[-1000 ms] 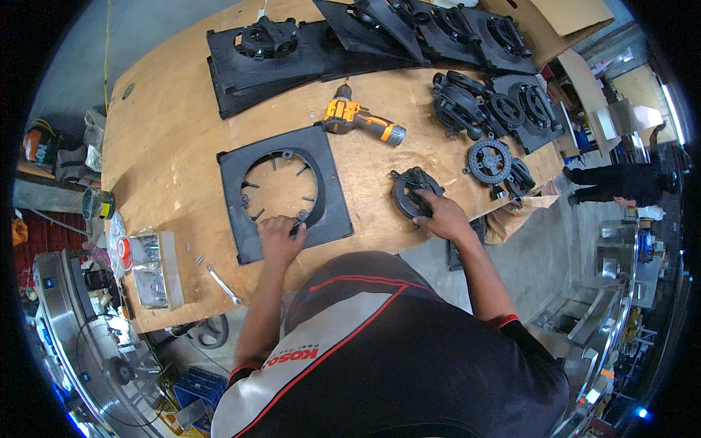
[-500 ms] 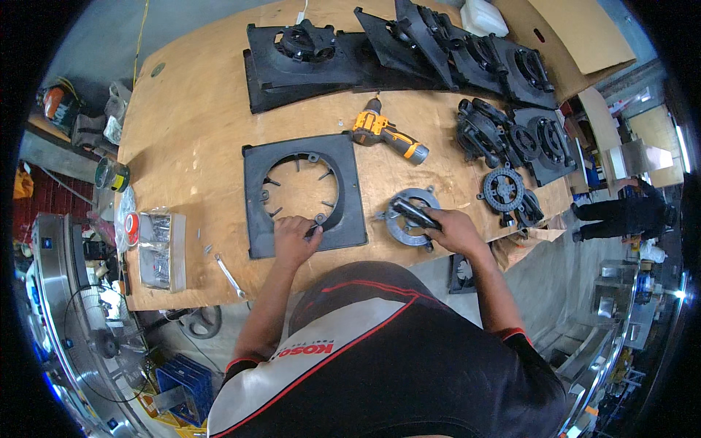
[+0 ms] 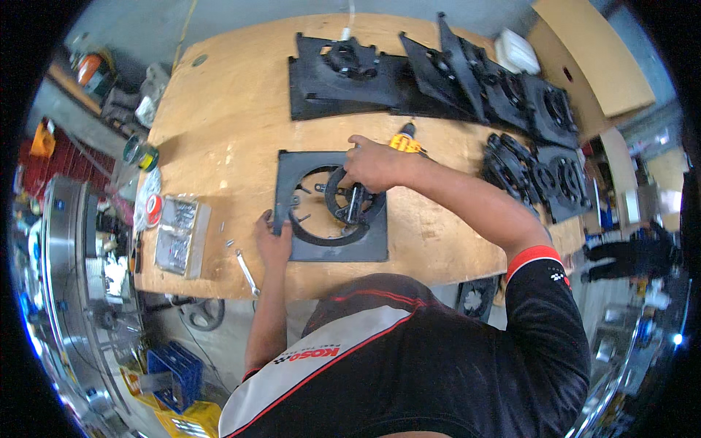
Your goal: The person assembles black plastic fan housings on a wooden workbench. They place circular fan components into square housings, insert screws, and tighten them using a cordless drill and a wrench. The person repeats this process for multiple units, moving completed assemblies aside.
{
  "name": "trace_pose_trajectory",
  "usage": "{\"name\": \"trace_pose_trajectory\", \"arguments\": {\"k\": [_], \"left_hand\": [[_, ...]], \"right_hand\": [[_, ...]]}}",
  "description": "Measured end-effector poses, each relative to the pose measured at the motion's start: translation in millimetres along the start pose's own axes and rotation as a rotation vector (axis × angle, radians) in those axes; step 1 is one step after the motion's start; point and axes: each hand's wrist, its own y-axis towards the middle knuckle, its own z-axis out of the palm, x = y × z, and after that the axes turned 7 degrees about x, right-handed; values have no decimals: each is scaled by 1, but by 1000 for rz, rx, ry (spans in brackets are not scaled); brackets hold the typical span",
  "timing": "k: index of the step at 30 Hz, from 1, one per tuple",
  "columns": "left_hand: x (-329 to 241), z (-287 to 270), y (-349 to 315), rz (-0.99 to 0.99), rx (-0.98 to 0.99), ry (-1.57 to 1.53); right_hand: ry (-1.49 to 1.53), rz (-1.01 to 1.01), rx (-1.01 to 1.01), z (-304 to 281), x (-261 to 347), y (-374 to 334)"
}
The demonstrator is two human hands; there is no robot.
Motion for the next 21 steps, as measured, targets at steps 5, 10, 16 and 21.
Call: {"name": "trace_pose_trajectory", "arguments": {"k": [5, 10, 16, 21], "left_hand": [[-16, 1, 1, 54, 0, 161], [-8, 7, -1, 170, -45, 233], [-2, 11, 6, 177, -60, 274], [-6, 12, 18, 111, 17, 218]], "right_hand": [[-24, -111, 174, -15, -14, 62], [-18, -163, 292, -13, -12, 92], [51, -216, 309, -8, -10, 110], [1, -183, 255, -35, -32, 110]]}}
